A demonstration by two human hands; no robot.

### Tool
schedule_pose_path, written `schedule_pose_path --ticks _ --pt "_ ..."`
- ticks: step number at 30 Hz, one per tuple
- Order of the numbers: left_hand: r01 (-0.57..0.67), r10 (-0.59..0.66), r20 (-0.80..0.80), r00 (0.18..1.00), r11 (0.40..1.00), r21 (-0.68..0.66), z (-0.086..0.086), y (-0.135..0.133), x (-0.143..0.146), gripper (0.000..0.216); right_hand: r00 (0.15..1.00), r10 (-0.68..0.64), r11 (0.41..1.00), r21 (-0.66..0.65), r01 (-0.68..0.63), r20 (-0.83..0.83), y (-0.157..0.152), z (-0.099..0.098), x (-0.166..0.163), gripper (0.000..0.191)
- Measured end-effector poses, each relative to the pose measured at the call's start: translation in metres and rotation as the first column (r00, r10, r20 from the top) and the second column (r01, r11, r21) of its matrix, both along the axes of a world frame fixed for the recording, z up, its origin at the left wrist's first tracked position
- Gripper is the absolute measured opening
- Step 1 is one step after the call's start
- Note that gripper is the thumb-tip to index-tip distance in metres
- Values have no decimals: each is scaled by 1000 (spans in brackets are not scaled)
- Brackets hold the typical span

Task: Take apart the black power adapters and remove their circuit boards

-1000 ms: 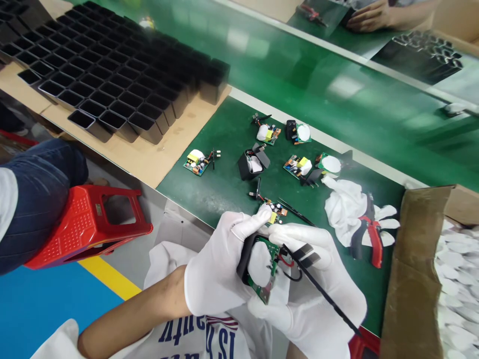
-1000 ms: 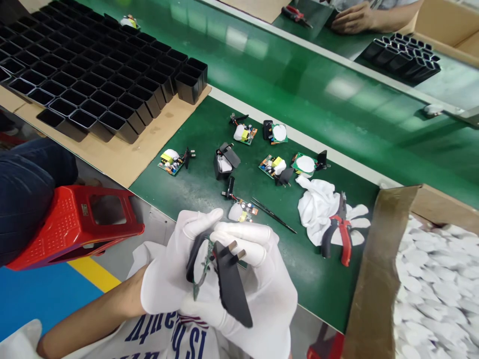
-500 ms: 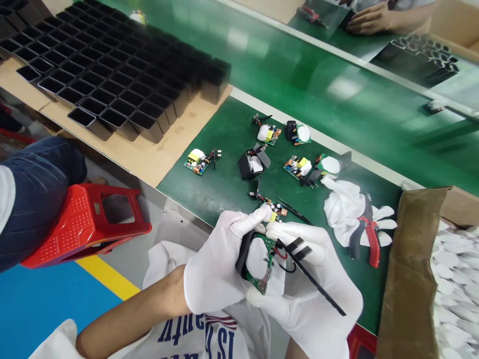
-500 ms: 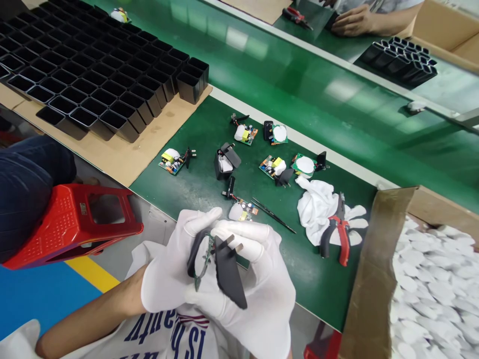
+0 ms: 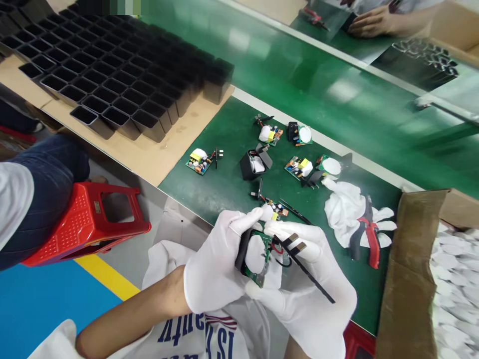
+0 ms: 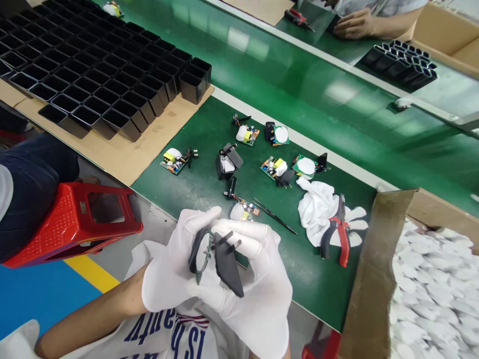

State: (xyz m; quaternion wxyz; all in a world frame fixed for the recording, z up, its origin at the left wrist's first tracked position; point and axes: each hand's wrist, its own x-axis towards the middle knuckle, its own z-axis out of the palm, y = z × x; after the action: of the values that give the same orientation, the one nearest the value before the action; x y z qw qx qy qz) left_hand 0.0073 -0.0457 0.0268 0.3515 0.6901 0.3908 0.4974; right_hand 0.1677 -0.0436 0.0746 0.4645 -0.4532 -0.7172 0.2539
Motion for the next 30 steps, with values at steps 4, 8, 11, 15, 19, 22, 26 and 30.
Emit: schedule_pose_path --ticks 4,8,11,15,19,22,26,30 --pt "-12 12 -1 1000 1000 -1 2 0 0 81 1000 11 1000 -3 -11 0 1 -1 1 51" --pt "8 -8 23 1000 1000 -7 3 0 -1 79 1000 11 1000 -6 -11 -11 0 -2 0 49" --pt "15 -14 27 1000 1000 -12 1 -1 -1 80 1000 1 1000 -26 -1 -2 -1 -3 0 48" --pt "2 -2 23 1000 1000 -19 -3 -3 -1 80 1000 -2 999 -50 2 1 -1 -5 1 49" --pt "-2 2 8 1000 1000 -27 -4 -3 -1 77 1000 15 995 -98 -16 -8 -3 -6 3 55" --pt "3 -3 4 1000 999 -48 -3 -4 -1 78 1000 -14 991 -130 13 -9 -6 -7 4 60" --pt "19 -18 10 1000 997 -72 -1 -4 -2 81 998 -59 988 -146 57 -6 -11 -11 5 61" --pt "12 -11 8 1000 998 -61 -1 -4 -2 79 996 -91 984 -152 92 9 -13 -15 5 59"
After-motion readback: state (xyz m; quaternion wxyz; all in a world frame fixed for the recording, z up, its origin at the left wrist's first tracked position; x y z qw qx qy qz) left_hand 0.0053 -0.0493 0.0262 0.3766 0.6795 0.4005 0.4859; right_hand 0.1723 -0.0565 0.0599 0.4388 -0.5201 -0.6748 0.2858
